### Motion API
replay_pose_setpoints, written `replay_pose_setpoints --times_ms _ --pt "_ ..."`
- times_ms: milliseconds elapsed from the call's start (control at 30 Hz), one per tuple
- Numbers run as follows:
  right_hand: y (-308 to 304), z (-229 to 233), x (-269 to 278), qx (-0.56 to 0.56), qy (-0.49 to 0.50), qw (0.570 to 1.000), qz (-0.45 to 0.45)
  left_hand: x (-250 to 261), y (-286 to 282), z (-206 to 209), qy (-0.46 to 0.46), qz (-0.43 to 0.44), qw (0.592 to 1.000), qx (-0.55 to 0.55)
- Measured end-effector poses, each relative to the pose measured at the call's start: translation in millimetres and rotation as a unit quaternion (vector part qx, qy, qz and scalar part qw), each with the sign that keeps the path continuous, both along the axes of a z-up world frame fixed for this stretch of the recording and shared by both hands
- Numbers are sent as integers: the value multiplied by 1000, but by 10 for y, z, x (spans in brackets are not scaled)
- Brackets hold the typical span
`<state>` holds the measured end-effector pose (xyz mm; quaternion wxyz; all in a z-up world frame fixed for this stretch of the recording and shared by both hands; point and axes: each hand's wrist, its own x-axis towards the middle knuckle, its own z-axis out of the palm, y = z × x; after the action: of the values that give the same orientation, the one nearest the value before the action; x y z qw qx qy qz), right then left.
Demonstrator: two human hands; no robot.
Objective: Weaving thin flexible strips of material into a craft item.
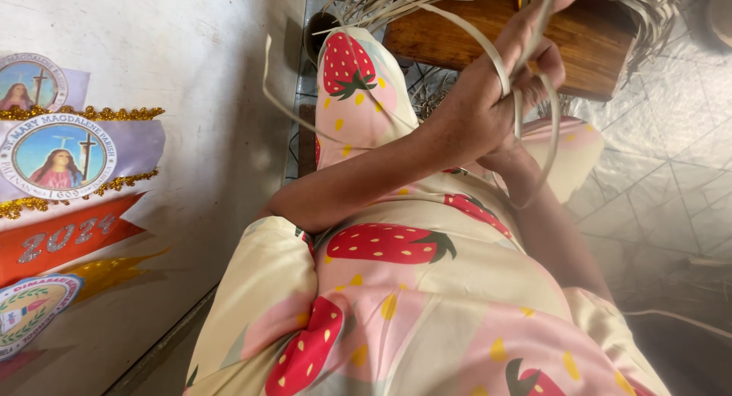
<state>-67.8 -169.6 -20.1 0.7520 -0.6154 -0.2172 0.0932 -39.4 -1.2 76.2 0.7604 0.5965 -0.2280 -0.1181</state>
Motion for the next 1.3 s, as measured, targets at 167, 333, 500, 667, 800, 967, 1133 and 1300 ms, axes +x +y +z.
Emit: replay_pose_setpoints --times_ms 167,333,500,667,800,967,1133,1300 --pt "72 -22 -21 3 27 1000 3 6 37 72 -82 -103 988 75" --pt "151 20 -59 8 54 998 5 189 333 239 -214 -239 933 162" --pt "181 25 -84 15 80 997 -1 360 742 437 -139 -331 931 70" --pt "233 33 -98 22 103 994 4 362 925 417 -56 -257 964 32" --pt "167 -274 -118 73 108 991 -1 334 834 311 -141 -107 973 151" --pt "77 -329 -76 3 61 998 -23 320 712 88 -189 -101 932 291" --pt "50 -280 -34 -223 -219 947 -73 330 472 -394 -355 -72 853 376" --pt "47 -257 -15 -329 -130 935 -29 223 12 -994 -455 -3 772 444"
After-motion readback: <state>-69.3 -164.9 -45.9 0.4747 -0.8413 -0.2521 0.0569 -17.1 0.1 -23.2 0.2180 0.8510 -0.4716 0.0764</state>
